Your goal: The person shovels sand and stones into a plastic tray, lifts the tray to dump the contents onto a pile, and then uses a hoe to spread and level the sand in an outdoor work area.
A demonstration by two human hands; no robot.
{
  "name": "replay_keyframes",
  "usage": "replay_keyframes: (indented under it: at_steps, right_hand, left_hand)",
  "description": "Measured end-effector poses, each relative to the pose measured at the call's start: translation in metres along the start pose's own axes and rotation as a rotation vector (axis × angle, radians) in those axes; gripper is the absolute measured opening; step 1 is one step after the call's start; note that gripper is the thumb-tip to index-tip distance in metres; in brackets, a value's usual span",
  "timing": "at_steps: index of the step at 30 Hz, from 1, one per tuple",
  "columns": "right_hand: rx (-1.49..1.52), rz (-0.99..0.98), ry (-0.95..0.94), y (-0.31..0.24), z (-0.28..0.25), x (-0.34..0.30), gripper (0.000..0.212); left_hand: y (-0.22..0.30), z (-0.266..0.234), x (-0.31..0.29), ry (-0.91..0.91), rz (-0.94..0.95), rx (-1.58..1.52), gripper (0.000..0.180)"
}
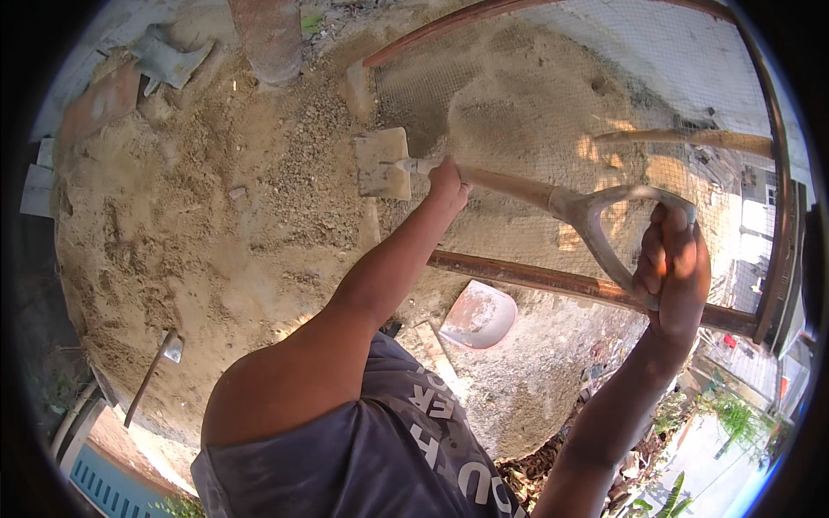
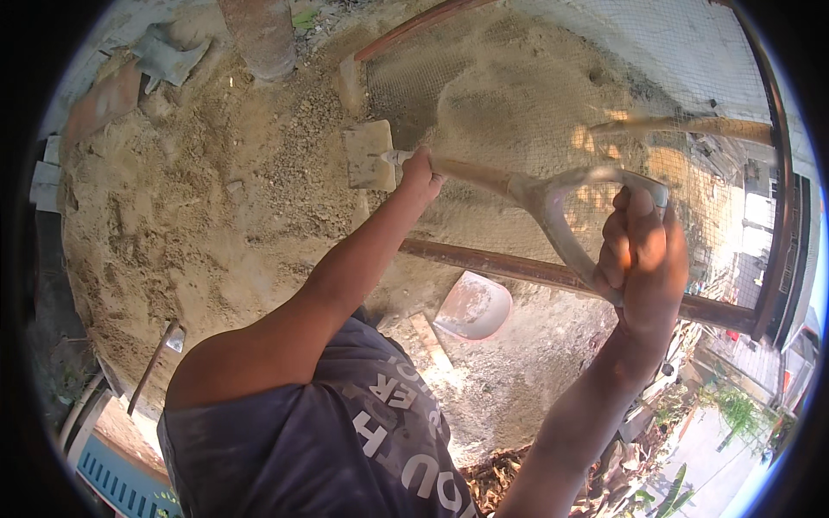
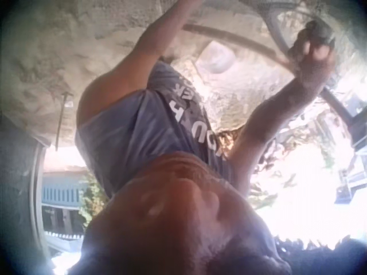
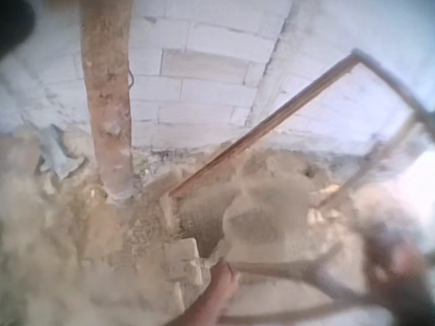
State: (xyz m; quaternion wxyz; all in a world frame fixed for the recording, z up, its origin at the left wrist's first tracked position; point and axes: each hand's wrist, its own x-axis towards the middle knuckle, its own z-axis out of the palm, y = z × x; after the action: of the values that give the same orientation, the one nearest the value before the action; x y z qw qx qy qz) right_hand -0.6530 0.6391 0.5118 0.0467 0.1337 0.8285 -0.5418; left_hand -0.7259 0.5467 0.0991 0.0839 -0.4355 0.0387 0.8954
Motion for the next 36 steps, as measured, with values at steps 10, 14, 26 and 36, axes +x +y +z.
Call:
replay_keyframes:
  at_steps: [10, 14, 26, 36]
  right_hand:
    - [0.105, 0.084, 0.021, 0.038, 0.005, -0.058, 0.029]
    - [0.232, 0.156, 0.067, 0.082, -0.047, -0.136, 0.028]
    - [-0.382, 0.029, -0.225, 0.329, -0.119, -0.490, 0.034]
    - [0.076, 0.372, -0.086, 0.399, -0.109, -0.723, 0.021]
  left_hand:
    - [-0.037, -0.066, -0.022, 0.047, -0.017, 0.035, 0.020]
    - [-0.046, -0.131, -0.077, 0.112, 0.011, 0.217, 0.022]
    - [-0.036, -0.453, -0.122, 0.334, 0.035, 0.514, 0.021]
    - [-0.050, -0.578, -0.294, 0.323, -0.029, 0.723, 0.030]
